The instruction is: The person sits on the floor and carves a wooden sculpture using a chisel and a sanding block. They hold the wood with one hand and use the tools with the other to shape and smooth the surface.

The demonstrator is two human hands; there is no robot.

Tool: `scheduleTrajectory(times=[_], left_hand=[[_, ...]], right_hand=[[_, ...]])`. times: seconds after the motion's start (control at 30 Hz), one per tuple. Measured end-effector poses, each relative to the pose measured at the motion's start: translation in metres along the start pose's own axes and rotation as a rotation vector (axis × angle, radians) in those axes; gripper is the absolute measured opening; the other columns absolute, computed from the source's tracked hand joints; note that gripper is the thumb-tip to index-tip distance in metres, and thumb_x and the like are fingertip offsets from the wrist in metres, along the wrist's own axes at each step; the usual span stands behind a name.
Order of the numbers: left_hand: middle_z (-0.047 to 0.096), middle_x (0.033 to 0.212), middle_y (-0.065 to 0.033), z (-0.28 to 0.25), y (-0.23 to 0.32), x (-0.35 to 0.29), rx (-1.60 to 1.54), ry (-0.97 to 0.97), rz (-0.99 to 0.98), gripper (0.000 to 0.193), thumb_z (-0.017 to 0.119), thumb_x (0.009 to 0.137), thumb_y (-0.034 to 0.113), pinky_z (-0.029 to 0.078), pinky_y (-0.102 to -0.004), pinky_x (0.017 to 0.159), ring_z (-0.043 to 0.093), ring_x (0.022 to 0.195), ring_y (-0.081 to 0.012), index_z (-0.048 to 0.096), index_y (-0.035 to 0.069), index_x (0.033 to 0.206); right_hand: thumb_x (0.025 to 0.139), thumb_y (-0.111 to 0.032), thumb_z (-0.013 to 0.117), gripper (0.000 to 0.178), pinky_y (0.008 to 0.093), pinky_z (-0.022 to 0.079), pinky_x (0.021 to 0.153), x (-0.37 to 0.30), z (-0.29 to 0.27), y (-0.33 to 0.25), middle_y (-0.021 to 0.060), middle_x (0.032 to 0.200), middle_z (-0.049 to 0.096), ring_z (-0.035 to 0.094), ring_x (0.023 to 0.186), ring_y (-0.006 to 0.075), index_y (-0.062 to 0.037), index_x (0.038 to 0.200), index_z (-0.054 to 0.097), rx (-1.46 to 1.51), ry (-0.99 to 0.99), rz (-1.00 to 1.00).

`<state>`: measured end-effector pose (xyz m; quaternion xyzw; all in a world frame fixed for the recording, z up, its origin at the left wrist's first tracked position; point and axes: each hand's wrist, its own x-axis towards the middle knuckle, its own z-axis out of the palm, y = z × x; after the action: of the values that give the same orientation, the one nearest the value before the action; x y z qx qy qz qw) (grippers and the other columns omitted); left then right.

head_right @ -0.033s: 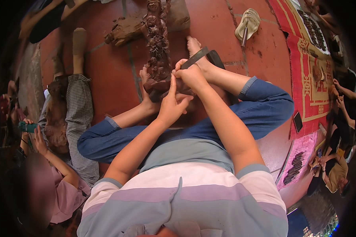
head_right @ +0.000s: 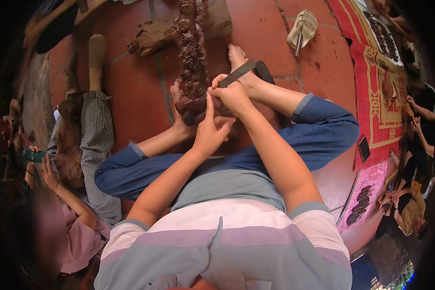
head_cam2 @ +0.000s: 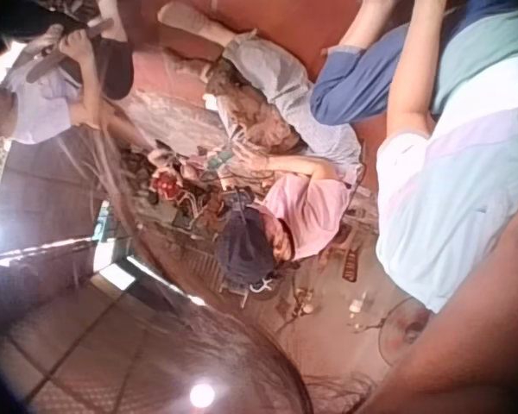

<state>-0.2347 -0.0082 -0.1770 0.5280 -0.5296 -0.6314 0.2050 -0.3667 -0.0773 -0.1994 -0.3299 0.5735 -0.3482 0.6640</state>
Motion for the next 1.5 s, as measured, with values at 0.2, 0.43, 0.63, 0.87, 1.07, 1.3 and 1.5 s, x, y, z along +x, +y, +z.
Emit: scheduleTrajectory(times=[0.2,0.43,0.63,0.87,1.07,1.3,1.5], left_hand=[[0.071,0.098,-0.0125,-0.001,0.006,0.005,0.119,-0.185,-0.08,0.102,0.06,0.084,0.012,0.053,-0.0281,0.056,0.066,0.06,-0.0181,-0.021,0.013,0.147],[0.071,0.098,-0.0117,0.001,-0.002,0.005,0.147,-0.129,-0.07,0.105,0.062,0.083,0.012,0.054,-0.0281,0.059,0.065,0.059,-0.0165,-0.02,0.016,0.147],[0.072,0.092,-0.0099,0.009,-0.01,-0.014,0.086,0.049,-0.049,0.099,0.061,0.083,0.01,0.054,-0.0287,0.059,0.065,0.059,-0.0169,-0.011,0.018,0.15],[0.071,0.096,-0.0118,0.006,-0.016,-0.009,0.249,-0.025,0.022,0.102,0.062,0.083,0.009,0.054,-0.03,0.059,0.066,0.061,-0.0188,-0.015,0.018,0.15],[0.071,0.093,-0.0128,-0.002,-0.005,0.0,0.207,-0.159,-0.134,0.106,0.065,0.08,0.014,0.054,-0.0337,0.066,0.068,0.07,-0.0266,-0.015,0.018,0.15],[0.072,0.09,-0.0091,0.003,-0.022,-0.011,0.182,-0.009,0.003,0.099,0.062,0.083,0.01,0.054,-0.0297,0.062,0.065,0.06,-0.0189,-0.009,0.022,0.151],[0.072,0.094,-0.0114,-0.003,-0.018,-0.006,0.244,-0.066,0.022,0.098,0.063,0.082,0.015,0.054,-0.0356,0.076,0.069,0.081,-0.0321,-0.005,0.024,0.152]], right_hand=[[0.081,-0.005,0.069,0.017,0.0181,0.038,0.056,-0.004,-0.015,0.019,-0.004,0.075,0.054,0.05,0.068,0.0049,-0.0113,0.08,0.053,0.196,0.064,0.008],[0.081,-0.007,0.067,0.011,0.0213,0.044,0.058,-0.007,-0.011,0.034,-0.0024,0.07,0.058,0.055,0.066,0.006,-0.0086,0.079,0.056,0.213,0.069,-0.104],[0.082,-0.005,0.067,0.011,0.0201,0.045,0.059,-0.015,0.008,0.035,-0.0045,0.071,0.059,0.055,0.067,0.0057,-0.0079,0.08,0.057,-0.07,0.134,-0.317],[0.081,-0.004,0.067,0.011,0.0222,0.047,0.064,-0.027,0.008,0.039,-0.0017,0.076,0.061,0.057,0.07,0.0067,-0.006,0.078,0.057,0.145,0.216,-0.268],[0.082,-0.001,0.068,0.012,0.027,0.05,0.086,-0.021,0.0,0.053,0.0039,0.085,0.066,0.064,0.094,0.0133,-0.0037,0.075,0.059,0.254,0.199,-0.286],[0.083,-0.005,0.069,0.015,0.0293,0.047,0.091,-0.03,0.007,0.051,0.005,0.086,0.065,0.062,0.105,0.0174,-0.0047,0.075,0.057,0.249,0.169,-0.267],[0.085,-0.003,0.067,0.013,0.0323,0.045,0.095,-0.031,0.007,0.056,0.0041,0.09,0.064,0.058,0.115,0.0204,-0.004,0.08,0.055,0.301,0.199,-0.275]])
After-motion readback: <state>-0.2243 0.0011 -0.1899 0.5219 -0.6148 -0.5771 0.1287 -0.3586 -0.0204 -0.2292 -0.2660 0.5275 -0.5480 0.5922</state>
